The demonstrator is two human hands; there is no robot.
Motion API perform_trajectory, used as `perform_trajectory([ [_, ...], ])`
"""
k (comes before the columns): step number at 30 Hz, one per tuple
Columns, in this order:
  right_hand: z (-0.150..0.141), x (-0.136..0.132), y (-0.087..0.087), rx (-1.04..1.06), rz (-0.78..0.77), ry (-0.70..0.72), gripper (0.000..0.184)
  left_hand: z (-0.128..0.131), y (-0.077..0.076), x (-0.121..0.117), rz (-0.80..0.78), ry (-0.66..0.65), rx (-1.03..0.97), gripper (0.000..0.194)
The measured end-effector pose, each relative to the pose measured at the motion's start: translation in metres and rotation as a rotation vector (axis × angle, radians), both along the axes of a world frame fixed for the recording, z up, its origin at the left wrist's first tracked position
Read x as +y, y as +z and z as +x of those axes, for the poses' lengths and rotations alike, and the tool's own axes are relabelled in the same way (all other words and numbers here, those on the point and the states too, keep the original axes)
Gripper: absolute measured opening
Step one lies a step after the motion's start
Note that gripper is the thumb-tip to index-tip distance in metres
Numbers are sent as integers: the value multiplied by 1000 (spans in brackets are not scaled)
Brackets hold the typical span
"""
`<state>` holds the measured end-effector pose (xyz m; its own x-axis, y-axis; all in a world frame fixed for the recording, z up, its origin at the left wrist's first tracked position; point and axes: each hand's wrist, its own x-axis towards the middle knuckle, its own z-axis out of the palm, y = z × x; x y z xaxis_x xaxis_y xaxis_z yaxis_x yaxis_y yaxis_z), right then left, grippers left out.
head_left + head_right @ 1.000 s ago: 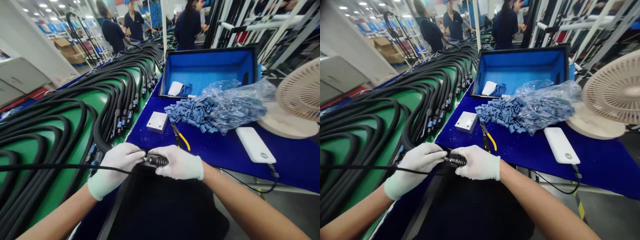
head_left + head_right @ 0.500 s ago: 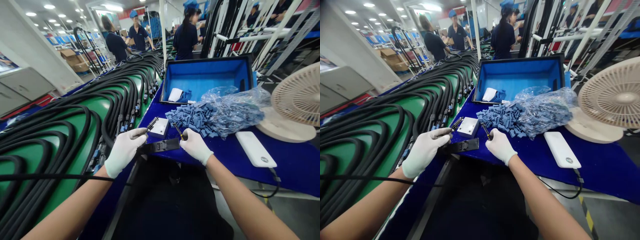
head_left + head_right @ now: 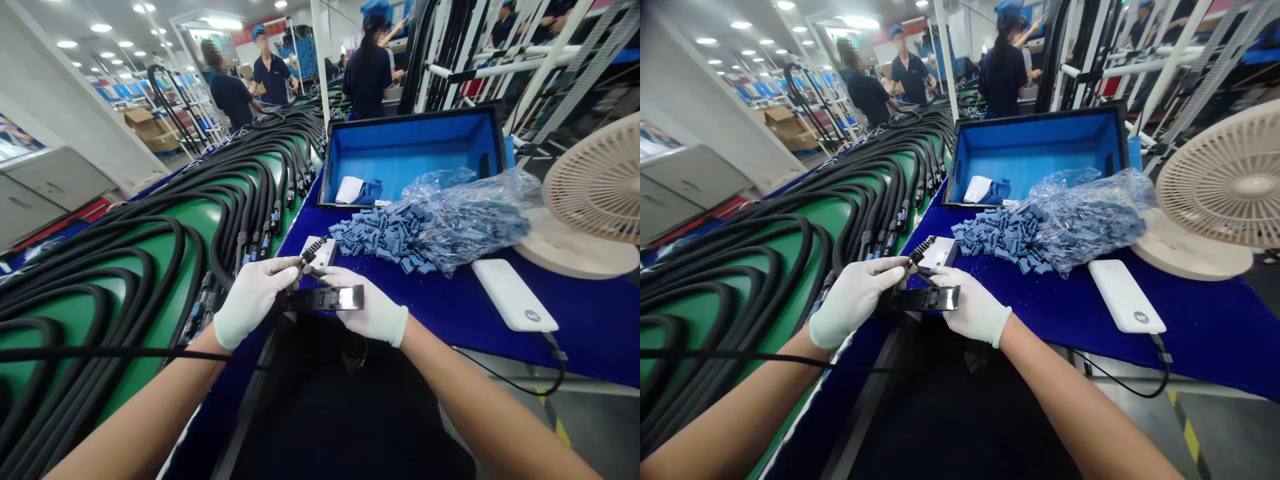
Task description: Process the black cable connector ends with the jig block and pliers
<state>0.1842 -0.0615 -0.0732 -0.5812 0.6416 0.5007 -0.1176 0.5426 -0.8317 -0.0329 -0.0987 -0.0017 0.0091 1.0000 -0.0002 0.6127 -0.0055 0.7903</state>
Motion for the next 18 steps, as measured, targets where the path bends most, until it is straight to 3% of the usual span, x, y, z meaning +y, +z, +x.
perform_trajectory([
  [4, 5, 1, 2, -112, 88, -16, 36, 1, -1, -1, -31, 7, -21, 46],
  [8, 5, 4, -7, -269, 180, -76, 30, 9, -1, 3, -87, -4, -72, 52],
  [11, 2, 5, -15, -300, 189, -106, 28, 21, 3, 12, 13, -20, -17, 57],
  [15, 2, 1, -15, -281, 62, -188, 33, 32, 7, 29, 177, -88, 214, 47],
  [18, 6, 1, -13, -294, -86, -175, 37, 30, 6, 38, 199, -166, 351, 44],
])
